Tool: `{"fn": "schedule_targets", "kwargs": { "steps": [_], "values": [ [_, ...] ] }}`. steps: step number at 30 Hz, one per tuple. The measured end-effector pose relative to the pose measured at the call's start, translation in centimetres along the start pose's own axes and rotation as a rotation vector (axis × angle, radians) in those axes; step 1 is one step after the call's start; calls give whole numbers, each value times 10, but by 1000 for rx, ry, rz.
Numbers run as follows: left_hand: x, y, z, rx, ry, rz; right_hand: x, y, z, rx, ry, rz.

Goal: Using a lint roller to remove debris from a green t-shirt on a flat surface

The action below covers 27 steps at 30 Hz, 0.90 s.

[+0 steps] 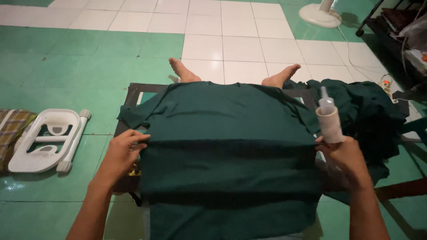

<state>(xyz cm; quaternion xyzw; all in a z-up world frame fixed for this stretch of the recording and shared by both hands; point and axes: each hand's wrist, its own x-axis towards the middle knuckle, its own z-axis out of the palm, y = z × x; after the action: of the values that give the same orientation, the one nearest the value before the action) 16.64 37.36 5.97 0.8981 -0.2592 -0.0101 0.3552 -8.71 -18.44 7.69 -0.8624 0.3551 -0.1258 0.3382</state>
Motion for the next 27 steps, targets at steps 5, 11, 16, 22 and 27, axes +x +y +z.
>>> {"fn": "schedule_targets", "kwargs": {
  "steps": [5,11,16,22,27],
  "values": [
    [-2,-3,-3,136,-27,176,-22,-24,-11,184,54,71],
    [-7,31,-24,-33,177,209,-9,6,-23,353,59,-202],
    [-7,46,-30,-372,235,194,11,30,-32,346,152,-249],
    [26,64,-56,-489,425,138,16,-10,-62,-6,301,-269],
    [114,54,-67,-474,405,195,102,-24,-54,68,295,-517]
  ]
}}
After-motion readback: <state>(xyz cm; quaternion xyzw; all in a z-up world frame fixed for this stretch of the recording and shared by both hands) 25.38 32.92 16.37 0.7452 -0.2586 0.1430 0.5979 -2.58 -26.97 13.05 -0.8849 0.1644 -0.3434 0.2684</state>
